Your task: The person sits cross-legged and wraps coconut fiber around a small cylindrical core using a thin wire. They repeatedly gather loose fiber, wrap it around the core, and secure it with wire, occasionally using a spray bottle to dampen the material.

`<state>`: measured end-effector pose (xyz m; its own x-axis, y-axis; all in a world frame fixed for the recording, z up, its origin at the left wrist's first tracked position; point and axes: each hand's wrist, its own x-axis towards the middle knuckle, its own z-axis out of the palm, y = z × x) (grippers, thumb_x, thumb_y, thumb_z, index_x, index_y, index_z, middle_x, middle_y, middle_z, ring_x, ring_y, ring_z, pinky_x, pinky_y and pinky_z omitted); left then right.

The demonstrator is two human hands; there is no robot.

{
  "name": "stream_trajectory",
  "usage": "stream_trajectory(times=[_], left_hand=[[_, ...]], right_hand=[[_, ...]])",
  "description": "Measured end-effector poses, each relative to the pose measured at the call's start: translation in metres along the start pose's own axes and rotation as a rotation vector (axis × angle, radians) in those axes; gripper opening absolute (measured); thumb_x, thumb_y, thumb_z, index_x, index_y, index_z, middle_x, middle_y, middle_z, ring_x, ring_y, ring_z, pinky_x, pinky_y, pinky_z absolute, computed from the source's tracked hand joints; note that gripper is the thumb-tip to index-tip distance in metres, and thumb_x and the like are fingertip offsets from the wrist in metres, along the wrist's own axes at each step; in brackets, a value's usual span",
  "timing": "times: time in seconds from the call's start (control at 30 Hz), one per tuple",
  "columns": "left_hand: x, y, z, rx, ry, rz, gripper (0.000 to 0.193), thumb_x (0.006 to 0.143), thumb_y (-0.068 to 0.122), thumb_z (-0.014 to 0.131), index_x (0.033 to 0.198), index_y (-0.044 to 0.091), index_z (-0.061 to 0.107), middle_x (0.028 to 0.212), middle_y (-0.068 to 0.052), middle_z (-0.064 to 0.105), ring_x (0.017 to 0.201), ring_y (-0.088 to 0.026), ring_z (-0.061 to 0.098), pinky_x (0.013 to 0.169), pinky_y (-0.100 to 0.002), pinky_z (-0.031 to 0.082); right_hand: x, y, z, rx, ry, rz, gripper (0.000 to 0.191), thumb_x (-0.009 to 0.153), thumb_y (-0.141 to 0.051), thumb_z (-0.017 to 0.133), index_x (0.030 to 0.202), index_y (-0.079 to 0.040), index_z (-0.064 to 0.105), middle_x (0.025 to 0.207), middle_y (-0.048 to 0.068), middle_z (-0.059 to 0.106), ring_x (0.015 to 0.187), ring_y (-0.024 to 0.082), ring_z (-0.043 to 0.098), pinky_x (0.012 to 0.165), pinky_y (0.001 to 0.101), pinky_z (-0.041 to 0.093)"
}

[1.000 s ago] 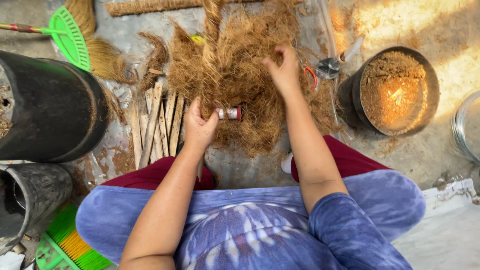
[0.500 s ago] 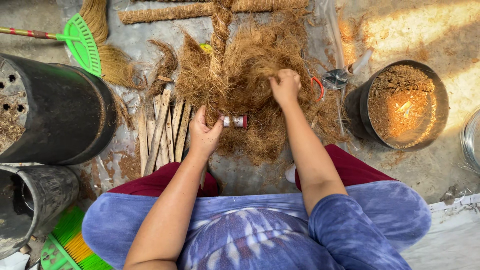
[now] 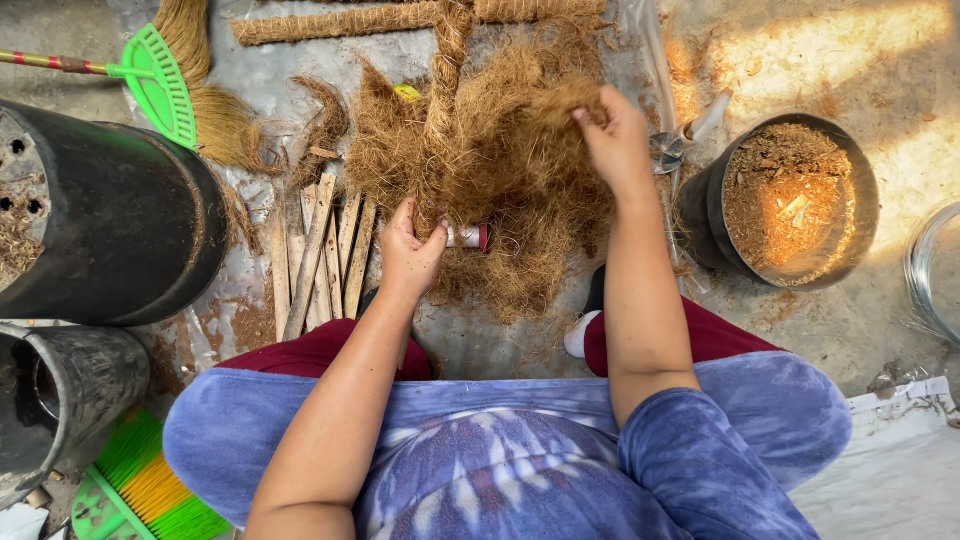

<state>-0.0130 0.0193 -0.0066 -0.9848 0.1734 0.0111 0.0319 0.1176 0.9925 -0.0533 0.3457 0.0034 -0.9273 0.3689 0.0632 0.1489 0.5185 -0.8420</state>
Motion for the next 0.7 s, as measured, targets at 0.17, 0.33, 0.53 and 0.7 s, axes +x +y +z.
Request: stream_trajectory(times=[0.17, 0.33, 0.53, 0.7], left_hand=[[0.003, -0.004, 0.001, 0.056, 0.026, 0.023, 0.043, 0.087, 0.003, 0.068, 0.127, -0.010, 0.058, 0.115, -0.015, 0.072, 0.104, -0.018, 0.068, 0.095, -0.030, 0.053], [0.003, -0.011, 0.007, -0.156, 0.011, -0.205, 0.050, 0.088, 0.007, 0.068, 0.133, -0.007, 0.053, 0.119, -0.015, 0.069, 0.093, -0.020, 0.065, 0.079, -0.033, 0.051], [0.003, -0.024, 0.005, -0.095, -0.057, 0.019, 0.043, 0.091, 0.003, 0.067, 0.130, -0.012, 0.056, 0.125, -0.019, 0.069, 0.117, -0.021, 0.063, 0.105, -0.031, 0.047], [0.007, -0.037, 0.009, -0.100, -0.016, 0.078, 0.048, 0.091, 0.005, 0.074, 0.131, -0.013, 0.054, 0.130, -0.021, 0.066, 0.125, -0.023, 0.060, 0.111, -0.032, 0.044]], right_hand=[[0.002, -0.033, -0.034, 0.400, 0.035, -0.035, 0.025, 0.097, -0.015, 0.075, 0.119, -0.007, 0.065, 0.100, -0.001, 0.061, 0.076, 0.012, 0.046, 0.066, 0.0307, 0.037], [-0.013, -0.046, -0.069, 0.524, 0.234, -0.428, 0.032, 0.109, -0.016, 0.075, 0.137, -0.005, 0.065, 0.131, 0.011, 0.071, 0.125, 0.024, 0.067, 0.114, 0.0397, 0.054], [-0.008, -0.062, -0.115, 0.982, 0.549, -0.605, 0.027, 0.106, -0.013, 0.075, 0.129, -0.003, 0.065, 0.120, 0.017, 0.072, 0.102, 0.032, 0.073, 0.085, 0.0468, 0.063], [-0.044, -0.084, -0.176, 0.700, 0.491, -0.548, 0.031, 0.110, -0.003, 0.068, 0.138, -0.007, 0.054, 0.127, 0.017, 0.069, 0.104, 0.029, 0.072, 0.084, 0.0446, 0.064]])
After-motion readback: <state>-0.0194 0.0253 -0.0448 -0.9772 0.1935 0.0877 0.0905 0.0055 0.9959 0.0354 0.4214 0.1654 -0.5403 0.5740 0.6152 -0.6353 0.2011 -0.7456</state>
